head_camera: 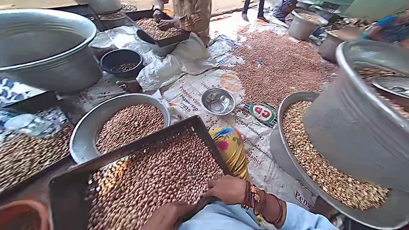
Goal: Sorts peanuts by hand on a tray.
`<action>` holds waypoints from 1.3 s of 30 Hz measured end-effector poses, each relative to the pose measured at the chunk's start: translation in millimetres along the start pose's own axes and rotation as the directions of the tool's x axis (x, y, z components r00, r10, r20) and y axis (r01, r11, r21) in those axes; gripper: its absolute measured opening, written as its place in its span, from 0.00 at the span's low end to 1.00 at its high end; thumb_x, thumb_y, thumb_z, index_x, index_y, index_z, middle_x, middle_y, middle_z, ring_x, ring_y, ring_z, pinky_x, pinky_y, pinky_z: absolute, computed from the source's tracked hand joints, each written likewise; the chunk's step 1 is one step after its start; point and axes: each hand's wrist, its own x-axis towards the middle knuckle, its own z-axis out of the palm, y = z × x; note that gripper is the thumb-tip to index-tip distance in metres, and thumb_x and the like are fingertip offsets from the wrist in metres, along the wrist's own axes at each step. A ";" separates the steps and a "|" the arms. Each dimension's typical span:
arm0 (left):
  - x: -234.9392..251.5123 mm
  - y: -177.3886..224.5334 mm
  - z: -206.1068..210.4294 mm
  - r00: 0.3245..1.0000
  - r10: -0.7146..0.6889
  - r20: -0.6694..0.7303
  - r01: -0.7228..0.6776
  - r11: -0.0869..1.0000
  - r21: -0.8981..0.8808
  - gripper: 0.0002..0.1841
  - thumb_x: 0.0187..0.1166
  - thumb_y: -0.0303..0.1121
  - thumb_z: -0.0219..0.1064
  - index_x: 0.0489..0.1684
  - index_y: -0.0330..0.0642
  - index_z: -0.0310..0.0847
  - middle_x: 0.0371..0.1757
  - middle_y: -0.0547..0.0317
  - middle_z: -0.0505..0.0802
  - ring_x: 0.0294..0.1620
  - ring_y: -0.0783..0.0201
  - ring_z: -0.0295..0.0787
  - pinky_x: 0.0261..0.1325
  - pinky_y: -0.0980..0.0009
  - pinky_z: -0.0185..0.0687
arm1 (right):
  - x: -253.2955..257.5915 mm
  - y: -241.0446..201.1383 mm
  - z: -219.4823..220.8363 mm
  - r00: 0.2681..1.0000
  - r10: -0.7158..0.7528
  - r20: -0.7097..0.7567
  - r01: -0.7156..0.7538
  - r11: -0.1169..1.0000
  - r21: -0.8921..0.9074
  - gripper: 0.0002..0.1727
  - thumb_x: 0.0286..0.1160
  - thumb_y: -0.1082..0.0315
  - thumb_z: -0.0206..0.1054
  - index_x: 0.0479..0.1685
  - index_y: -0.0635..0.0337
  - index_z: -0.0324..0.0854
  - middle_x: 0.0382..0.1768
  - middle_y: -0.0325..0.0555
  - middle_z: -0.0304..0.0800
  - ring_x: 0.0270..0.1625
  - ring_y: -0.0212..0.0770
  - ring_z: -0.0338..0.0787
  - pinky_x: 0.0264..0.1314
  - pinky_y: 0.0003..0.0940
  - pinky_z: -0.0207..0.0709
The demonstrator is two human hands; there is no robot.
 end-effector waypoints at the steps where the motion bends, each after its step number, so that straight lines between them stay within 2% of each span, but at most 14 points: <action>1: 1.8 -1.0 4.5 0.999 -0.047 -0.008 0.047 0.999 0.002 0.21 0.79 0.20 0.63 0.66 0.47 0.90 0.58 0.46 0.95 0.57 0.41 0.94 0.61 0.37 0.85 | 7.6 0.5 3.4 1.000 -0.007 0.021 0.007 1.000 -0.017 0.25 0.76 0.81 0.63 0.72 0.56 0.84 0.67 0.65 0.84 0.64 0.70 0.86 0.60 0.69 0.79; 3: 6.7 -5.4 8.3 0.989 -0.123 -0.077 0.124 0.992 0.020 0.24 0.79 0.20 0.62 0.72 0.50 0.86 0.66 0.50 0.93 0.62 0.45 0.92 0.65 0.40 0.84 | 24.9 2.2 0.4 0.999 -0.004 0.046 0.006 0.999 -0.034 0.25 0.74 0.82 0.64 0.70 0.56 0.84 0.68 0.65 0.82 0.68 0.72 0.82 0.64 0.73 0.74; 5: 11.4 -4.2 0.4 0.961 -0.230 -0.154 0.236 0.972 0.020 0.25 0.85 0.25 0.59 0.81 0.49 0.78 0.75 0.48 0.86 0.69 0.44 0.89 0.69 0.41 0.82 | 41.3 5.6 -13.2 1.000 0.003 0.018 -0.003 0.999 -0.042 0.27 0.68 0.85 0.66 0.68 0.57 0.86 0.69 0.66 0.81 0.72 0.72 0.78 0.65 0.74 0.73; 8: 11.7 -11.9 -19.3 0.881 -0.365 -0.300 0.369 0.928 -0.046 0.25 0.88 0.29 0.58 0.86 0.46 0.72 0.78 0.42 0.82 0.70 0.40 0.86 0.70 0.39 0.80 | 64.8 16.8 -38.4 0.984 0.012 -0.177 -0.019 0.999 -0.035 0.28 0.69 0.86 0.62 0.69 0.56 0.85 0.73 0.68 0.78 0.72 0.70 0.81 0.67 0.66 0.77; 11: 11.5 -22.5 -28.4 0.750 -0.349 -0.562 0.444 0.895 0.036 0.25 0.84 0.29 0.63 0.83 0.43 0.75 0.71 0.36 0.85 0.61 0.36 0.89 0.58 0.40 0.85 | 71.2 27.3 -53.8 0.888 0.063 -0.456 -0.074 0.997 -0.006 0.22 0.82 0.78 0.56 0.68 0.53 0.86 0.72 0.63 0.81 0.71 0.64 0.85 0.67 0.59 0.81; 14: 14.6 -30.9 -23.0 0.637 -0.196 -0.745 0.401 0.910 0.104 0.19 0.77 0.26 0.69 0.67 0.41 0.87 0.64 0.37 0.89 0.61 0.37 0.90 0.55 0.43 0.87 | 57.6 29.4 -56.0 0.777 0.089 -0.623 -0.084 0.996 0.037 0.15 0.84 0.73 0.59 0.58 0.58 0.90 0.54 0.58 0.92 0.56 0.58 0.93 0.60 0.56 0.85; 17: 27.4 -22.8 -6.4 0.702 -0.017 -0.712 0.169 0.975 0.143 0.08 0.78 0.28 0.68 0.48 0.41 0.92 0.50 0.44 0.94 0.53 0.44 0.93 0.52 0.49 0.90 | 34.1 21.3 -46.9 0.816 0.184 -0.548 -0.170 0.982 0.076 0.12 0.81 0.71 0.62 0.51 0.63 0.91 0.49 0.60 0.94 0.53 0.60 0.94 0.58 0.59 0.84; 20: 52.6 -20.6 11.0 0.807 0.138 -0.574 -0.015 0.977 0.213 0.09 0.81 0.28 0.64 0.41 0.39 0.92 0.40 0.46 0.92 0.46 0.46 0.92 0.48 0.54 0.89 | 17.8 16.7 -26.4 0.870 0.231 -0.435 -0.240 0.970 0.034 0.10 0.79 0.71 0.65 0.47 0.65 0.92 0.46 0.61 0.94 0.51 0.62 0.94 0.53 0.61 0.84; 22: 67.2 -20.0 13.1 0.881 0.153 -0.448 -0.027 0.961 0.275 0.10 0.82 0.27 0.62 0.41 0.36 0.91 0.41 0.43 0.92 0.48 0.42 0.91 0.50 0.51 0.87 | 10.1 11.5 -16.0 0.894 0.239 -0.380 -0.252 0.968 0.016 0.09 0.78 0.72 0.66 0.46 0.65 0.92 0.47 0.61 0.94 0.51 0.63 0.94 0.52 0.61 0.83; 25: 82.0 -8.9 4.6 0.973 0.051 -0.224 0.035 0.930 0.366 0.11 0.84 0.24 0.58 0.49 0.32 0.89 0.52 0.36 0.90 0.59 0.37 0.87 0.57 0.47 0.82 | 5.6 7.5 -4.5 0.908 0.217 -0.359 -0.256 0.964 -0.065 0.08 0.76 0.73 0.67 0.44 0.63 0.92 0.45 0.61 0.94 0.50 0.63 0.94 0.48 0.60 0.84; 30: 90.8 0.3 1.0 0.987 -0.020 -0.156 0.090 0.885 0.456 0.13 0.84 0.21 0.55 0.52 0.31 0.87 0.55 0.37 0.89 0.63 0.38 0.85 0.60 0.47 0.79 | 15.2 11.0 8.9 0.913 0.188 -0.361 -0.279 0.935 -0.219 0.08 0.72 0.75 0.67 0.42 0.64 0.92 0.41 0.59 0.93 0.46 0.63 0.94 0.38 0.57 0.83; 34: 88.2 0.7 6.5 0.987 0.023 -0.159 0.058 0.874 0.482 0.12 0.81 0.20 0.57 0.51 0.28 0.86 0.56 0.36 0.89 0.63 0.38 0.85 0.58 0.48 0.80 | 20.7 7.5 8.1 0.923 0.206 -0.324 -0.287 0.931 -0.225 0.09 0.75 0.77 0.63 0.42 0.66 0.90 0.41 0.60 0.94 0.45 0.63 0.94 0.39 0.57 0.82; 37: 88.2 -2.5 16.4 0.981 0.090 -0.169 0.012 0.851 0.525 0.12 0.79 0.19 0.58 0.53 0.26 0.85 0.56 0.36 0.89 0.62 0.39 0.86 0.58 0.48 0.81 | 22.0 2.7 -1.7 0.939 0.295 -0.176 -0.328 0.922 -0.205 0.11 0.77 0.74 0.62 0.49 0.69 0.87 0.46 0.64 0.92 0.51 0.65 0.92 0.46 0.60 0.81; 39: 89.5 -3.9 18.5 0.980 0.099 -0.170 0.006 0.849 0.528 0.12 0.79 0.21 0.59 0.55 0.27 0.83 0.56 0.36 0.89 0.62 0.39 0.86 0.58 0.48 0.80 | 21.7 4.4 -12.4 0.940 0.334 -0.076 -0.341 0.928 -0.149 0.14 0.78 0.67 0.63 0.52 0.69 0.85 0.48 0.63 0.91 0.54 0.65 0.91 0.50 0.62 0.79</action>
